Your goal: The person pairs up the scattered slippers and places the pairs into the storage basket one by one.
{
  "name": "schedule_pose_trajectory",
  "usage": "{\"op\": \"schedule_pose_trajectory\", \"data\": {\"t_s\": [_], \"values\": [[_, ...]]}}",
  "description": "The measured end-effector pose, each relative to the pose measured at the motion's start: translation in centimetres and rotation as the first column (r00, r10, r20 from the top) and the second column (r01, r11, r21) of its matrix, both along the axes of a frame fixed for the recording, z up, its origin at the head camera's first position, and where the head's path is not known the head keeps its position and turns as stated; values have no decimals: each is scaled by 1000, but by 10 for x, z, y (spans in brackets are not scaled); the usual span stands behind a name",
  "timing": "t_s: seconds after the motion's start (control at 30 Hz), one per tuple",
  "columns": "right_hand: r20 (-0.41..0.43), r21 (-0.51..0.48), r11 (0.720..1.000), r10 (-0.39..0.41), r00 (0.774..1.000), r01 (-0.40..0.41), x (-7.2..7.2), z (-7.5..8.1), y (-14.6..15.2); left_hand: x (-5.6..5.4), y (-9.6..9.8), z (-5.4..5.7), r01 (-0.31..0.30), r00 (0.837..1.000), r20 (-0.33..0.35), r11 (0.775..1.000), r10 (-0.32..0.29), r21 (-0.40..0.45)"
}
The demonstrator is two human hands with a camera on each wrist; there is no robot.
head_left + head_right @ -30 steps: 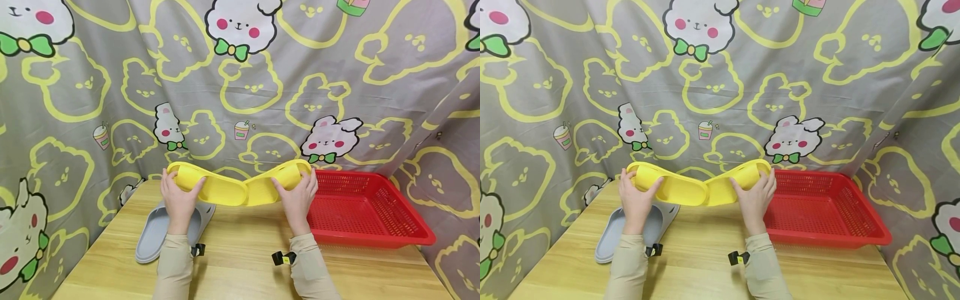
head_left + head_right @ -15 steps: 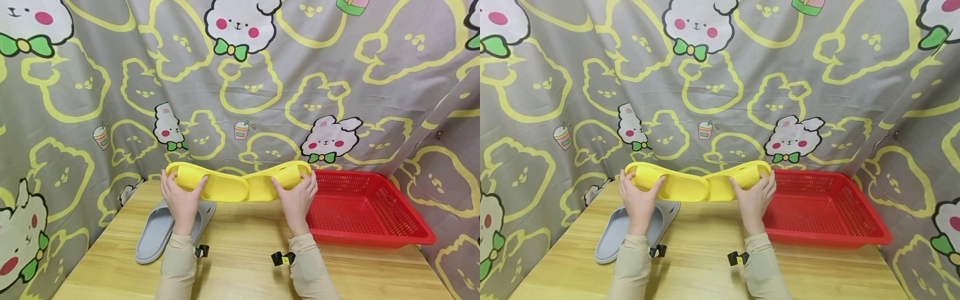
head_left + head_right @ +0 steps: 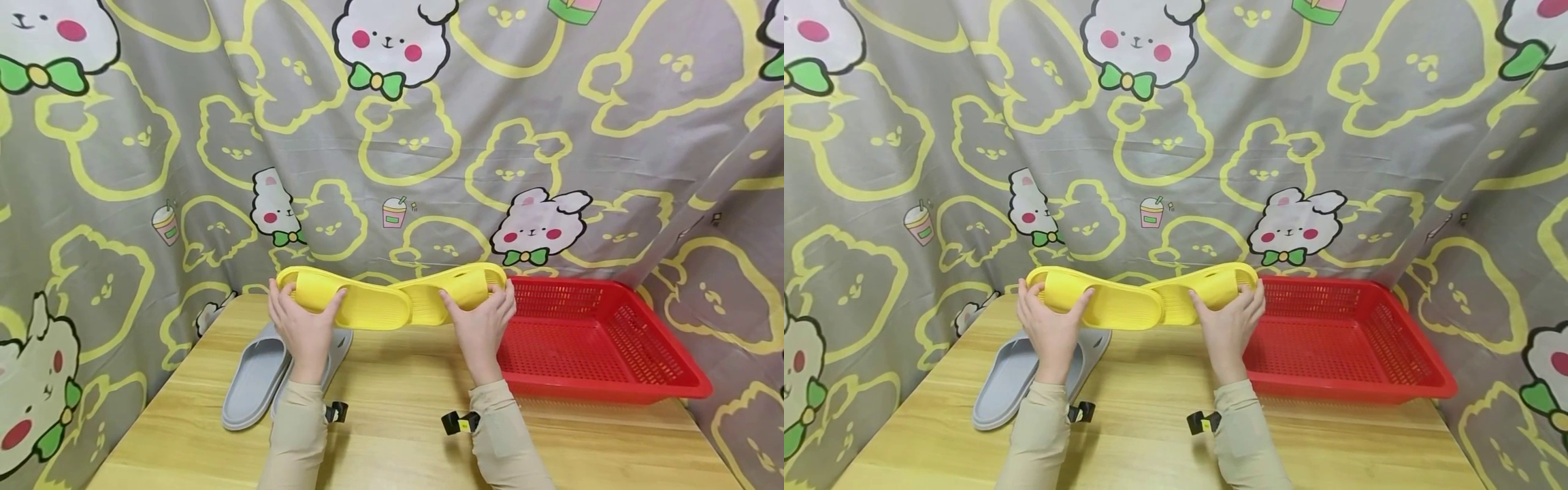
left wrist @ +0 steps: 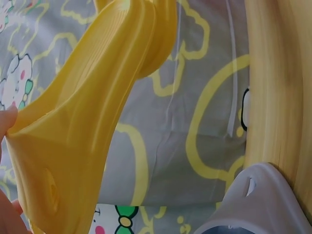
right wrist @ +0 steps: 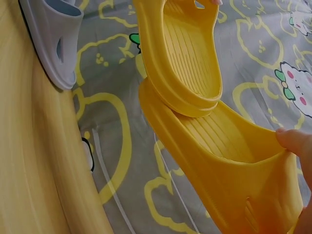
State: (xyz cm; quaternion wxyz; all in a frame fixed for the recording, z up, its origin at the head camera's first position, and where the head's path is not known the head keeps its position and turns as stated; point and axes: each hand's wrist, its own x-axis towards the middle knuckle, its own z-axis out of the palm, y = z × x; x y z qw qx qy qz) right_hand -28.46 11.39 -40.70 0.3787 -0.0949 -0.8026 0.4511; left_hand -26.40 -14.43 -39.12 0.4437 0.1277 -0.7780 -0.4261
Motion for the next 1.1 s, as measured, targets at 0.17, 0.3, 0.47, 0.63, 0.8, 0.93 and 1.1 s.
{"op": "schedule_pose_trajectory", "data": {"t_s": [0.17, 0.3, 0.47, 0.63, 0.8, 0.93, 1.1], "values": [[4, 2, 1000, 3, 1000, -3, 0, 0, -1, 0, 2, -1, -14, 1000, 2, 1000, 14, 4], [7, 15, 1000, 2, 1000, -2, 0, -1, -1, 0, 4, -2, -16, 1000, -10, 1000, 17, 7], [23, 29, 1000, 5, 1000, -5, -2, -4, -2, 0, 8, -4, -2, 999, -33, 1000, 2, 10], [46, 27, 999, 16, 999, -18, -2, -5, -3, -1, 11, -5, 2, 999, -43, 1000, -1, 11], [55, 31, 999, 25, 998, -27, -1, -6, -4, 0, 14, -5, 3, 999, -53, 1000, -2, 11], [62, 30, 999, 29, 998, -31, -1, -5, -5, 0, 15, -6, -1, 998, -55, 1000, 2, 13], [70, 30, 999, 35, 997, -37, 0, -4, -7, 0, 18, -6, 4, 998, -65, 1000, -3, 17]]}}
